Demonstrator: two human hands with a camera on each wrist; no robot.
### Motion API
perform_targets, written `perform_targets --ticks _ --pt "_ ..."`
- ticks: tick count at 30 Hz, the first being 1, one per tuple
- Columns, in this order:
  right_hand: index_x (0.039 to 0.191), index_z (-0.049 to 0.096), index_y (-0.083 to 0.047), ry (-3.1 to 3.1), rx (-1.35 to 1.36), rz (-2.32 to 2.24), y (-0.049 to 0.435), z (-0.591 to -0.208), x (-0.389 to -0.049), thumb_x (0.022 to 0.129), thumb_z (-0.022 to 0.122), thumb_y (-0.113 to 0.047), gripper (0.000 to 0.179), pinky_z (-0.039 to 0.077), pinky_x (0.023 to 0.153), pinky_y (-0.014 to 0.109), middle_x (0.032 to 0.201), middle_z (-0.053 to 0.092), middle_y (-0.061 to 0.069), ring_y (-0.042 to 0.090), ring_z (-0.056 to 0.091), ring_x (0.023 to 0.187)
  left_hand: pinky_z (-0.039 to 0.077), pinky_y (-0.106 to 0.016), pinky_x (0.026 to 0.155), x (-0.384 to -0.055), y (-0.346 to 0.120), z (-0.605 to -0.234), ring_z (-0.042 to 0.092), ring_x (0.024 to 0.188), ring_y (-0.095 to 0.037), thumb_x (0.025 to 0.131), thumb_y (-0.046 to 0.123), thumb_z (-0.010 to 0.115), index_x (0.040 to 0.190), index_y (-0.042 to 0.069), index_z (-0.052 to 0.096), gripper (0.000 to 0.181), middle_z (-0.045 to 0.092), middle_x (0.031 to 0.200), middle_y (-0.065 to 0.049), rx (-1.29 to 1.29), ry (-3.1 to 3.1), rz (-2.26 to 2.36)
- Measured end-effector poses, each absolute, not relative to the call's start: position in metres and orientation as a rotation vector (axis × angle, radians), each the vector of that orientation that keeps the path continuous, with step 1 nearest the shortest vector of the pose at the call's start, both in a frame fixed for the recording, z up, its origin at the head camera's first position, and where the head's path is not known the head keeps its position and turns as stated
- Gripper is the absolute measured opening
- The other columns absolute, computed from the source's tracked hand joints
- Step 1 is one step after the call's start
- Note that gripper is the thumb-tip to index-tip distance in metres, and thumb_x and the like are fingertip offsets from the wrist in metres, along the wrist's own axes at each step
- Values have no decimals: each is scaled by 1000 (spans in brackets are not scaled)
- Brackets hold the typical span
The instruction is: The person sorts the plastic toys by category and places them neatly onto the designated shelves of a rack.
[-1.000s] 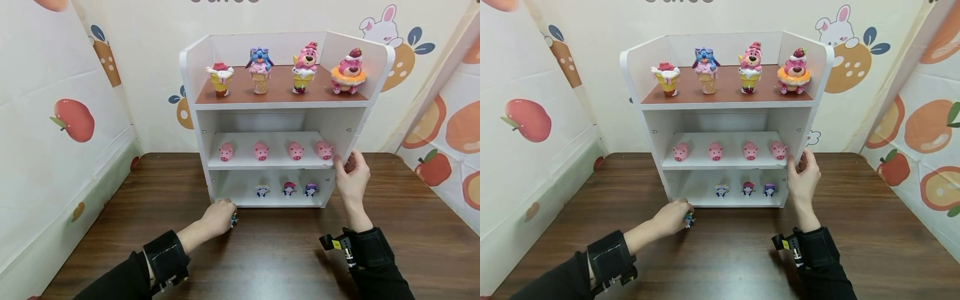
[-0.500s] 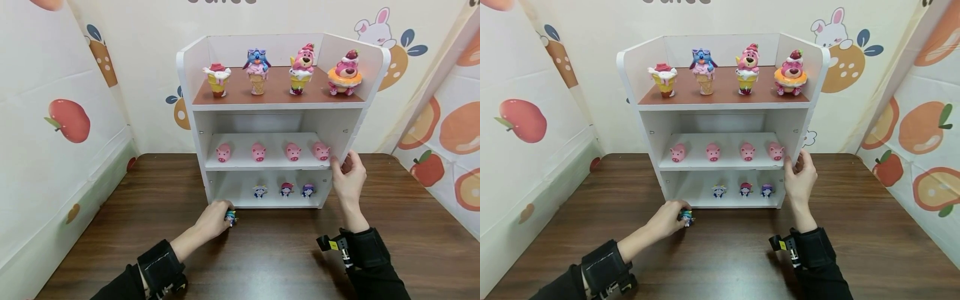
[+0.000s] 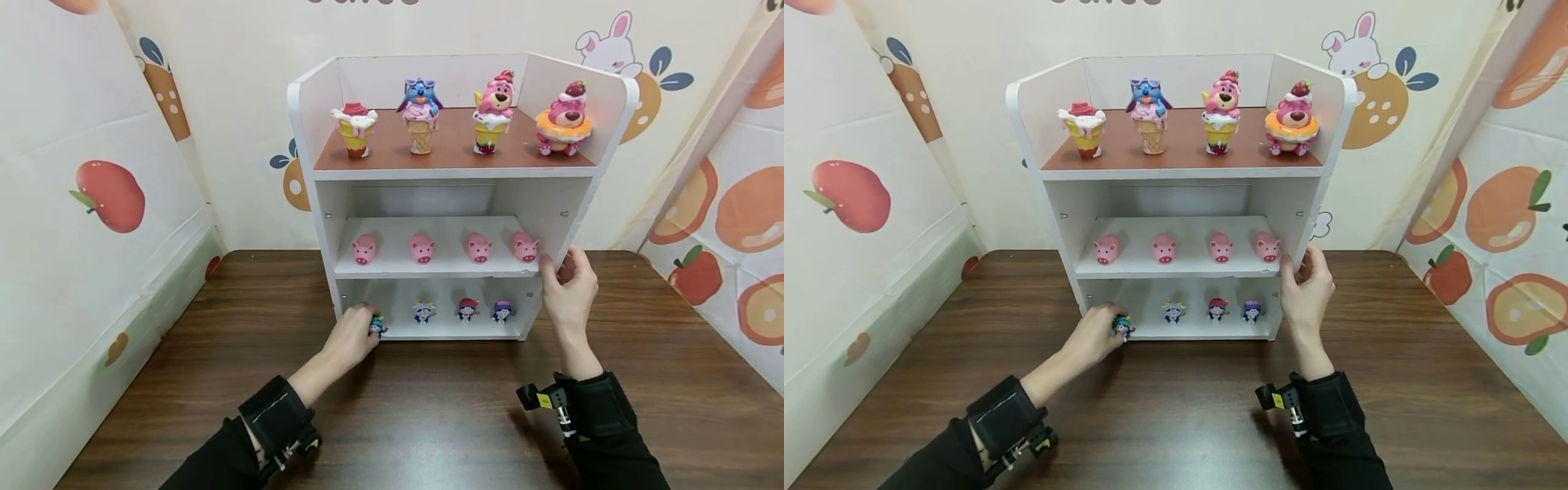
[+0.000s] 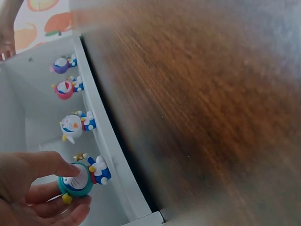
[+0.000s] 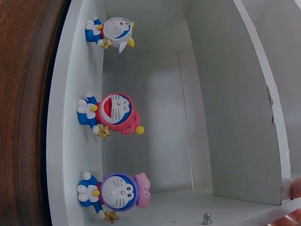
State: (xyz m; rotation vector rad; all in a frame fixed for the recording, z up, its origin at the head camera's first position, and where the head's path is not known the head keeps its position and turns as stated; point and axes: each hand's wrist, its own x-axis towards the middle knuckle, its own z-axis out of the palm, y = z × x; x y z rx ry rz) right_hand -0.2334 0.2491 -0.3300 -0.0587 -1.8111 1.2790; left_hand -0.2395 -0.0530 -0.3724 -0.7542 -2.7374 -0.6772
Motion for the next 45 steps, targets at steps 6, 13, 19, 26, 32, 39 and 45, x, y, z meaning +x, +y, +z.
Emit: perform_targets --ticks 6,13,19,26,32,39,45 --pt "110 56 8 -1815 -59 1283 250 -331 -233 81 55 2 29 45 67 12 105 60 21 -3 56 80 47 -32 61 -249 -49 -372 56 73 -20 65 -8 61 90 -8 61 25 59 83 -13 -722 -2755 -625" --pt "111 57 4 -1805 -64 1287 248 -332 -233 83 55 -2 29 45 68 13 104 61 18 1 58 81 49 -32 61 -258 -46 -374 58 76 -22 68 -10 57 94 -7 62 26 60 87 -15 -662 -2789 -619" --pt "110 57 5 -1788 -43 1295 247 -333 -233 82 55 1 29 45 67 12 102 62 19 -2 57 80 49 -32 60 -262 -43 -375 59 77 -24 71 -10 56 98 -7 62 28 60 90 -16 -606 -2830 -616" --pt "110 57 5 -1789 -36 1284 247 -332 -233 82 54 2 28 45 68 12 101 62 18 1 58 82 47 -30 57 -266 -41 -377 57 72 -21 72 -10 56 99 -5 62 28 59 89 -14 -584 -2847 -603" --pt "110 57 5 -1787 -21 1276 247 -331 -233 82 54 2 29 45 68 12 101 62 18 1 58 82 48 -30 59 -267 -41 -377 58 75 -23 73 -10 56 100 -4 62 28 59 90 -14 -591 -2847 -586" --pt "111 57 5 -1776 -18 1280 248 -331 -233 82 55 2 29 44 65 11 100 62 21 -2 57 80 47 -29 55 -266 -40 -378 57 71 -21 74 -10 56 98 -3 62 25 58 89 -13 -613 -2836 -560" --pt "113 56 5 -1782 -1 1265 247 -333 -233 83 54 2 30 44 65 11 104 61 19 0 57 83 44 -27 51 -264 -39 -377 53 66 -18 73 -10 55 98 -3 61 27 56 86 -12 -612 -2847 -552"
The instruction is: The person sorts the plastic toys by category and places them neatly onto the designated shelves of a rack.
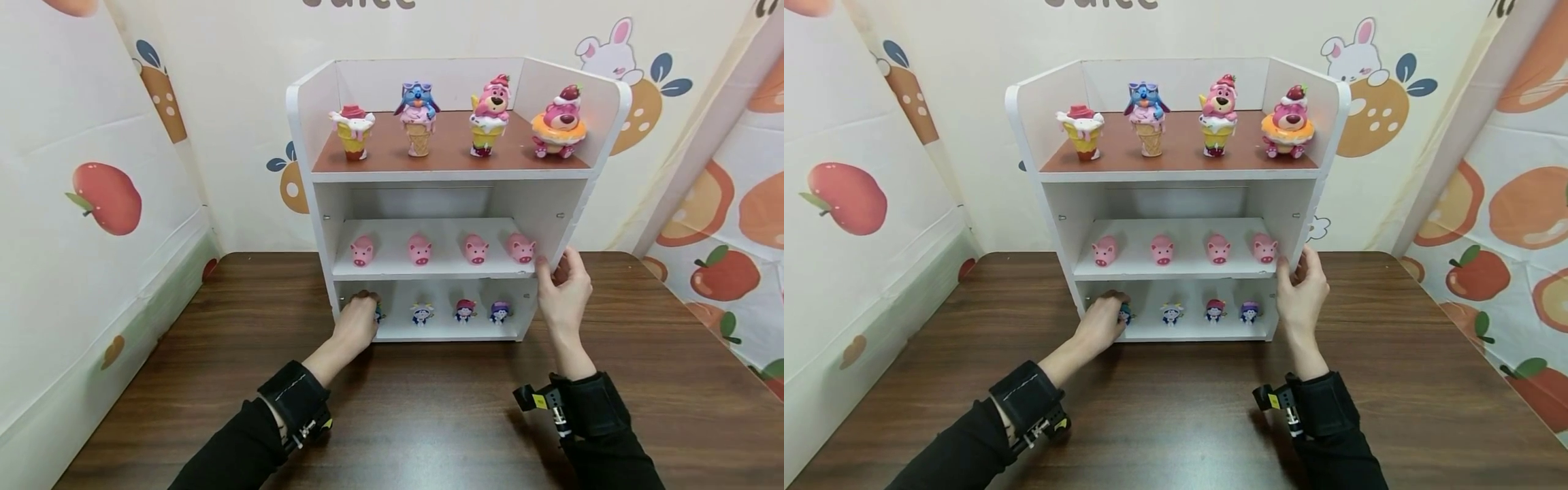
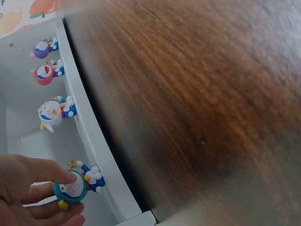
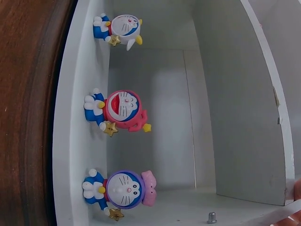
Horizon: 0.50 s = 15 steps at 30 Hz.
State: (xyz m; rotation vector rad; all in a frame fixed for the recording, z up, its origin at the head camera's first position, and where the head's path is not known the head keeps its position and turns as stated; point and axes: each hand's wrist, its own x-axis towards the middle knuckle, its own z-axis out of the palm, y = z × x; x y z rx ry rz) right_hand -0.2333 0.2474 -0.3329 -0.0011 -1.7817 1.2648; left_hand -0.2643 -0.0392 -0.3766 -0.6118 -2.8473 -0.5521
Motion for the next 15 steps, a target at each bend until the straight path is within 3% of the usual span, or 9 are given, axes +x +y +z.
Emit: perform_targets --ticks 8,15 --pt "115 55 3 -1799 0 1223 249 -335 -231 84 53 -1 31 43 65 10 106 61 16 1 57 85 48 -35 63 -259 -38 -377 54 86 -28 72 3 63 106 -6 58 35 55 104 -19 -625 -2796 -551" --pt "114 55 4 -1830 -9 1180 252 -334 -229 84 53 -2 31 42 64 8 105 60 19 -6 54 82 41 -39 86 -253 -38 -375 49 107 -32 81 18 64 116 -7 53 45 51 117 -21 -702 -2676 -581"
